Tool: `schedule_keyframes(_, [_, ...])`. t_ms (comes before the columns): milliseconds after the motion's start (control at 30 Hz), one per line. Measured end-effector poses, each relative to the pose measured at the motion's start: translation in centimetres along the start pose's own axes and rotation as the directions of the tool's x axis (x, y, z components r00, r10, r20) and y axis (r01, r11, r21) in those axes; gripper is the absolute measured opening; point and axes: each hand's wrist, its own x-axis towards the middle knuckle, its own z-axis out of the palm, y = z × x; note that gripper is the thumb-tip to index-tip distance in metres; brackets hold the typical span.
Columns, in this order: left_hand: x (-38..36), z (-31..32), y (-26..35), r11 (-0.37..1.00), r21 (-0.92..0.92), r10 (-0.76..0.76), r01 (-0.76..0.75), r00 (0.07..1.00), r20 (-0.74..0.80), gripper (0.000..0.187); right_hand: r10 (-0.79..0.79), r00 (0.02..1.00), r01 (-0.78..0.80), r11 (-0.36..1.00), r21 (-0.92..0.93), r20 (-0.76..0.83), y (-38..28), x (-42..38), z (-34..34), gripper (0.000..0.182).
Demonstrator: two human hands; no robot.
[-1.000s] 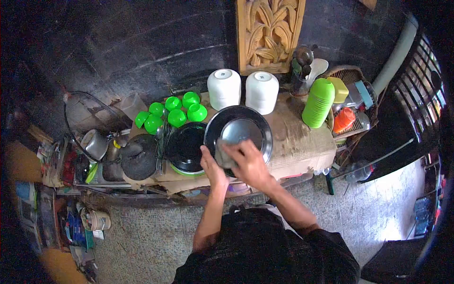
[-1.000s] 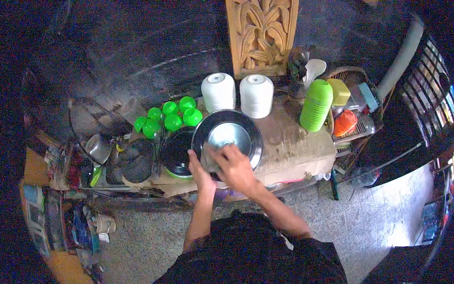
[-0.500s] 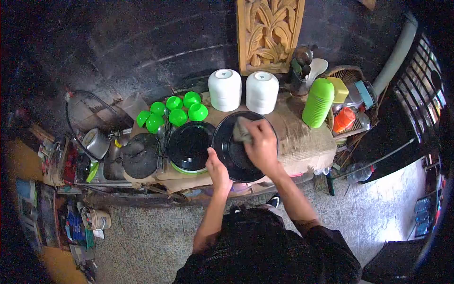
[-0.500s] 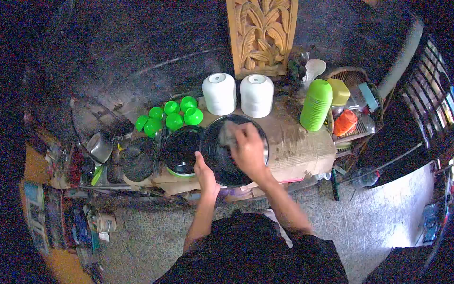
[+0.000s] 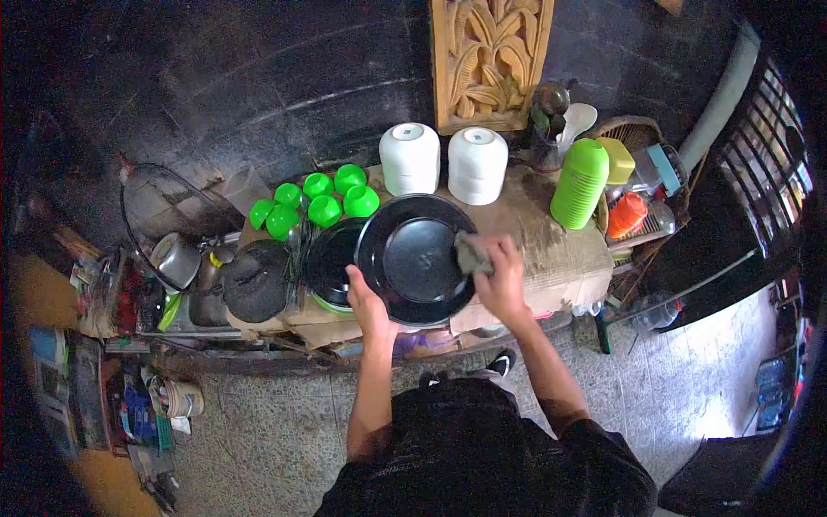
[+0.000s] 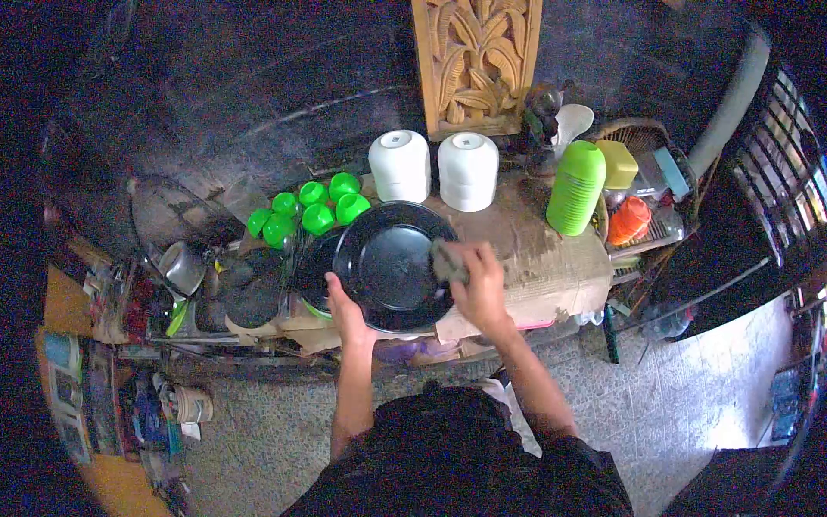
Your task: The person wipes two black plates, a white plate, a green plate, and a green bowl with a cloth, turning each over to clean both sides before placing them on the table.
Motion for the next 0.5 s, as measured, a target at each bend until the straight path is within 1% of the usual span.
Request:
schedule_keyframes(33, [-0.4,0.1,-0.2,1.000,0.015,-0.021,0.020,0.996,0.081,0.072,0.090,0.990,-0.090,0.996,0.006,-0.105,0.3,0.9,-0.3,0.044])
schedule_keyframes(67, [-0.8,0.3,-0.4,0.999,0.034,-0.044,0.039,0.986,0.163,0.068,0.094,0.989,-0.094,0.996,0.004,-0.110,0.4,1.7,-0.4,0.044])
schedule_keyframes(100, [-1.0,0.2,-1.2,0.996,0.088,-0.015,-0.003,0.980,0.198,0.061,0.124,0.984,-0.128,0.992,-0.021,-0.124,0.3,2.5,-0.5,0.040])
schedule_keyframes(133, [-1.9,1.1,-1.4,0.992,0.125,-0.003,-0.016,0.988,0.155,0.058,0.154,0.978,-0.161,0.986,-0.047,-0.139,0.1,3.2,-0.7,0.036])
schedule_keyframes(200, [-0.8,0.2,-3.4,0.957,0.233,0.086,-0.172,0.938,0.337,0.057,0.145,0.983,-0.155,0.985,-0.075,-0.116,-1.0,3.8,-0.6,0.037])
schedule_keyframes(233, [-0.9,0.3,-4.3,0.943,0.304,0.053,-0.137,0.962,0.269,0.058,0.070,0.994,-0.075,0.996,-0.056,-0.081,-1.6,3.9,-0.3,0.039])
schedule_keyframes(267, [-0.7,0.1,-4.9,0.937,0.306,0.063,-0.168,0.944,0.325,0.056,-0.006,0.999,0.005,0.999,-0.035,-0.046,-2.3,4.0,0.0,0.041])
schedule_keyframes(333, [-3.2,2.2,-3.3,0.944,0.288,0.071,-0.161,0.951,0.300,0.054,-0.107,0.994,0.109,0.991,-0.081,0.026,-3.8,3.5,0.8,0.044])
schedule_keyframes(367, [-2.8,2.3,-3.7,0.944,0.290,0.067,-0.158,0.951,0.303,0.054,-0.152,0.986,0.157,0.984,-0.079,0.071,-4.5,3.1,1.2,0.047])
schedule_keyframes(433, [-1.5,2.5,-4.8,0.993,0.057,0.079,-0.102,0.944,0.322,0.051,-0.202,0.969,0.210,0.977,-0.044,0.145,-5.3,1.4,2.2,0.047])
schedule_keyframes(467, [-1.2,2.0,-4.8,0.993,0.060,0.073,-0.097,0.943,0.325,0.051,-0.211,0.959,0.220,0.975,-0.030,0.192,-5.7,0.4,2.4,0.047])
schedule_keyframes(500, [-1.0,1.4,-4.3,1.000,0.002,0.004,-0.005,0.948,0.319,0.050,-0.207,0.960,0.217,0.976,-0.034,0.191,-5.8,-0.4,2.3,0.047])
